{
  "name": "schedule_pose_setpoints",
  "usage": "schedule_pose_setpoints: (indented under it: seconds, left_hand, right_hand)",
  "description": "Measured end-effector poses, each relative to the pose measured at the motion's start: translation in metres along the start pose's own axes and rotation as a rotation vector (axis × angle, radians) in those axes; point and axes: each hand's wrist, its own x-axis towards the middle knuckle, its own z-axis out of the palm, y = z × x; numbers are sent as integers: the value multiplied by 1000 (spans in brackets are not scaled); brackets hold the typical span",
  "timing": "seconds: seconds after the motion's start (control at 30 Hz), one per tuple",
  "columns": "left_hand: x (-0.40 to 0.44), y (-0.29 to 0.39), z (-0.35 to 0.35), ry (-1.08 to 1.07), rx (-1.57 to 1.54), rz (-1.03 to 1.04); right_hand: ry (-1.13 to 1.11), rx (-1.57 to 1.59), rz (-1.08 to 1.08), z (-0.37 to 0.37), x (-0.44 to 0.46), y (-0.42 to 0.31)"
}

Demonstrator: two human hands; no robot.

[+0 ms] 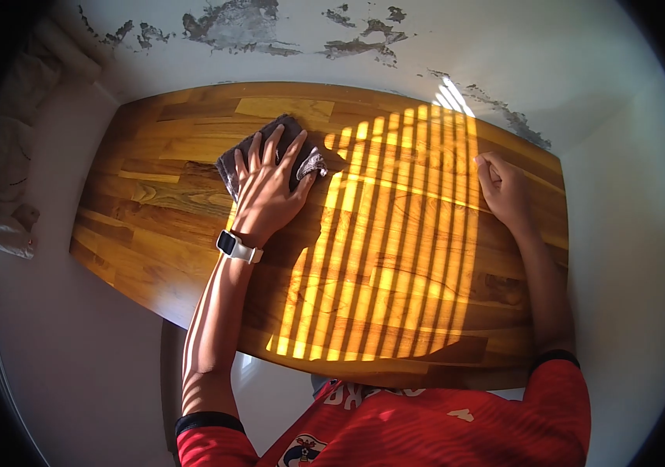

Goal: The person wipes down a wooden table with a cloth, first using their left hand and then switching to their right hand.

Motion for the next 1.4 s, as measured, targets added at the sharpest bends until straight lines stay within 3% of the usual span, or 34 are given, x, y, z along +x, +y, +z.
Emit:
schedule_pose_setpoints:
  seconds: [0.3,0.4,0.6,0.83,0.97,1.07,1.2,1.3,1.4]
  left_hand:
    - [0,-4,2,1,-31,25]
    - [1,-6,7,28,-34,38]
    - [4,-29,10,122,-37,96]
    - [22,-69,18,198,193,-113]
    - [43,-35,30,163,34,129]
    - [29,55,48,194,-73,499]
    - [42,29,36,81,-92,349]
    - [49,-39,31,188,62,158]
    - [51,-49,36,231,169,58]
  right_hand:
    - [-2,-9,78,-5,-10,7]
    - [98,8,-21,-1,-14,21]
    - [21,51,81,-2,-13,26]
    - [-17,15,40,6,-8,14]
    - [-23,-36,-197,25,14,-2]
    - [-85,-58,-227,33,29,-9]
    - [-94,6,-239,38,31,-11]
    - [-131,-66,-261,43,34,-18]
    - [-175,-51,-242,46,36,-26]
